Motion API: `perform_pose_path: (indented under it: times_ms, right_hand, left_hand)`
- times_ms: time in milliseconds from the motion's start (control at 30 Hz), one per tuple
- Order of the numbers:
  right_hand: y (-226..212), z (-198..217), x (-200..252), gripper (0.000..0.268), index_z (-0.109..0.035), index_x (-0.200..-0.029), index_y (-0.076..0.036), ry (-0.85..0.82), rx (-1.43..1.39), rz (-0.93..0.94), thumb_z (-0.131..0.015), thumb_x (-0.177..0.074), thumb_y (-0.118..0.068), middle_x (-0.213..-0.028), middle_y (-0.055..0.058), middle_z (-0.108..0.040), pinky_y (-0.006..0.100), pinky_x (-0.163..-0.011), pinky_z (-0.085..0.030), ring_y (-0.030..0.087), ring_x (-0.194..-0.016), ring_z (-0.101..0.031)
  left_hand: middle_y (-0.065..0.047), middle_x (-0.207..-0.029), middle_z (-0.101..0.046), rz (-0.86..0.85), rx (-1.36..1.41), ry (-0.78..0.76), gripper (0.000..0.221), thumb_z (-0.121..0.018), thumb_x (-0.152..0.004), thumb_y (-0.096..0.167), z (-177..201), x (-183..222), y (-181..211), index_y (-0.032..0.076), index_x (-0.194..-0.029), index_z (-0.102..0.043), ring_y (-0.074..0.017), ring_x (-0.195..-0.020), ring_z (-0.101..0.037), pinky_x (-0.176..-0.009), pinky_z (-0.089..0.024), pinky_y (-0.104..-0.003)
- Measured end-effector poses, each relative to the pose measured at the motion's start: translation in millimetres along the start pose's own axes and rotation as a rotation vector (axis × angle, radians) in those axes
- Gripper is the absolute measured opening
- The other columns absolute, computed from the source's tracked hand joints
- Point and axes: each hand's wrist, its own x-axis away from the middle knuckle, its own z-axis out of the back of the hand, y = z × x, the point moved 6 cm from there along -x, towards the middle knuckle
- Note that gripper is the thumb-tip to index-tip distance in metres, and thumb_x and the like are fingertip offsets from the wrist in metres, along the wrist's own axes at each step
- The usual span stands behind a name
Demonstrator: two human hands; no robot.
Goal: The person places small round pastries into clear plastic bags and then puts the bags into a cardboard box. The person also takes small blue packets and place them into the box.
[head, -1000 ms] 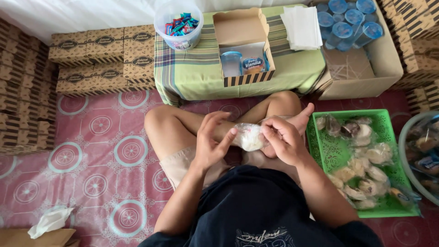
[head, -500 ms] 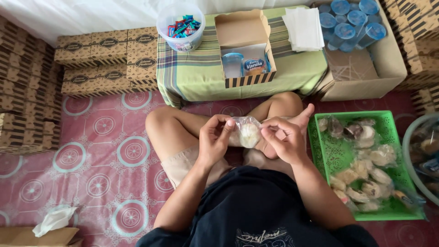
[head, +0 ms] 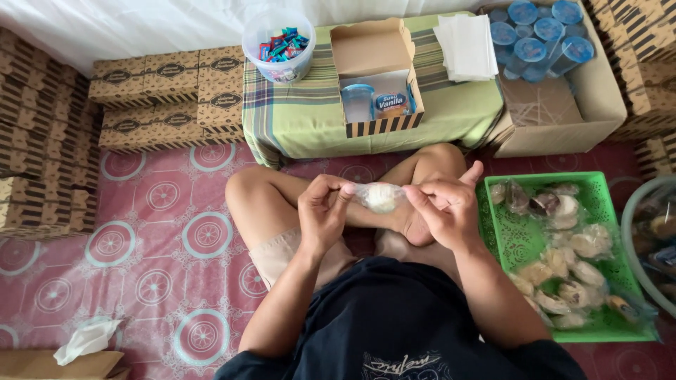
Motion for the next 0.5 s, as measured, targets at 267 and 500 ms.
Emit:
perform_pose_path:
  times_ms: [267,500]
  right_hand:
    - [-13.2,-9.8,4.1,0.011,-0.073,-0.082,-0.002,0.173,0.229,0.179,-0.079,-0.092,-0.002,-0.066,0.004,-0.061,0.044,-0.121,-0.019,0.016,-0.063,-0.063]
    - [-86.4,-69.9,18.0,0.013,-0.075,-0.082,-0.013,0.017,0.533,0.722,-0.071,-0.082,0.000,-0.078,0.005,-0.063,0.035,-0.070,-0.058,0.022,-0.068,-0.063]
  left_hand:
    - [-0.016,-0.101,-0.066,0.237,0.077,0.063,0.031,-0.067,-0.101,0.023,-10.1,19.9,-21.3,-0.001,-0.121,-0.064,-0.0217,-0.088,-0.068,-0.074,-0.057,-0.032]
    - [-0.008,-0.084,-0.071,0.557,0.469,-0.083,0.023,-0.074,-0.095,0.018,-32.5,33.1,-6.0,0.000,-0.109,-0.067,-0.0122,-0.072,-0.068,-0.059,-0.056,-0.025]
